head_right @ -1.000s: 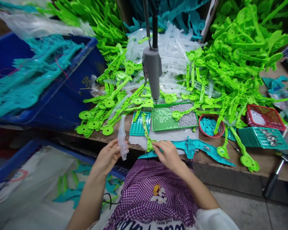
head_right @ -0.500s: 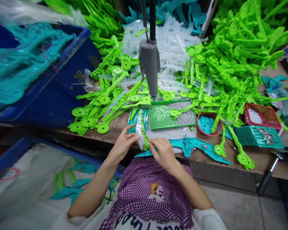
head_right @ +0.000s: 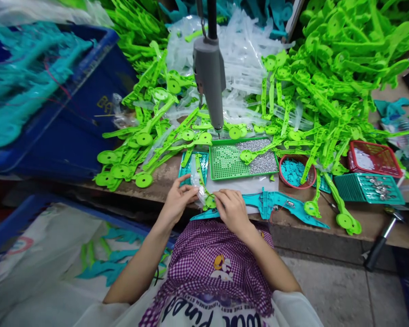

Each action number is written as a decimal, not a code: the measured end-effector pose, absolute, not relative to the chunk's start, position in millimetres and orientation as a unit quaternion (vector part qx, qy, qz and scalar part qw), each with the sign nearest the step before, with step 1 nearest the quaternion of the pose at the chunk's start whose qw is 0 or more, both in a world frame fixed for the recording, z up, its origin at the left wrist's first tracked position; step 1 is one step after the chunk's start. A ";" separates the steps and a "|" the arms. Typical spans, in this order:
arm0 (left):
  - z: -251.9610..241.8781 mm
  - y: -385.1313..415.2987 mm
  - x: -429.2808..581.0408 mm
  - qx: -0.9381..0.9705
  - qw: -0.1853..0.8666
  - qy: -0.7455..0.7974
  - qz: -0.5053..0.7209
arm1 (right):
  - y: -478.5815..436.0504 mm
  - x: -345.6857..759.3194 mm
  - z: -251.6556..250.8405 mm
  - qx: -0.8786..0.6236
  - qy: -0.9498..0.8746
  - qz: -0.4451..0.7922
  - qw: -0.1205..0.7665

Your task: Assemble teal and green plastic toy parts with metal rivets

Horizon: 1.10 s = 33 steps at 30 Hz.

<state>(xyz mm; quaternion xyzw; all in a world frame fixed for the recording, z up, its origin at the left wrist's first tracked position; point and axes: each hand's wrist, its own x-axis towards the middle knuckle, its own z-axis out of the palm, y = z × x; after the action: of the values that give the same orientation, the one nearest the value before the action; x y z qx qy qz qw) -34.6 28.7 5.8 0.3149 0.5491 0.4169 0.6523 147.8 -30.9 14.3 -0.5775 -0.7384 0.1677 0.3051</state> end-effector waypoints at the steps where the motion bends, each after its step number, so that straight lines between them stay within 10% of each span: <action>1: 5.3 29.1 -35.3 0.318 0.653 0.549 0.414 | -31.0 148.4 13.3 -0.578 -0.738 0.169 0.304; 33: 3.6 22.4 -36.7 0.385 0.607 0.563 0.407 | -25.5 146.4 -3.3 -0.576 -0.759 0.158 0.259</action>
<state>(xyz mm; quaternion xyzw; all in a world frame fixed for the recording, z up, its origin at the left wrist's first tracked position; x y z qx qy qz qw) -36.7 22.4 3.6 0.3854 0.5634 0.4071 0.6069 146.4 -25.5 -3.3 -0.5755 -0.7594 0.1580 0.2591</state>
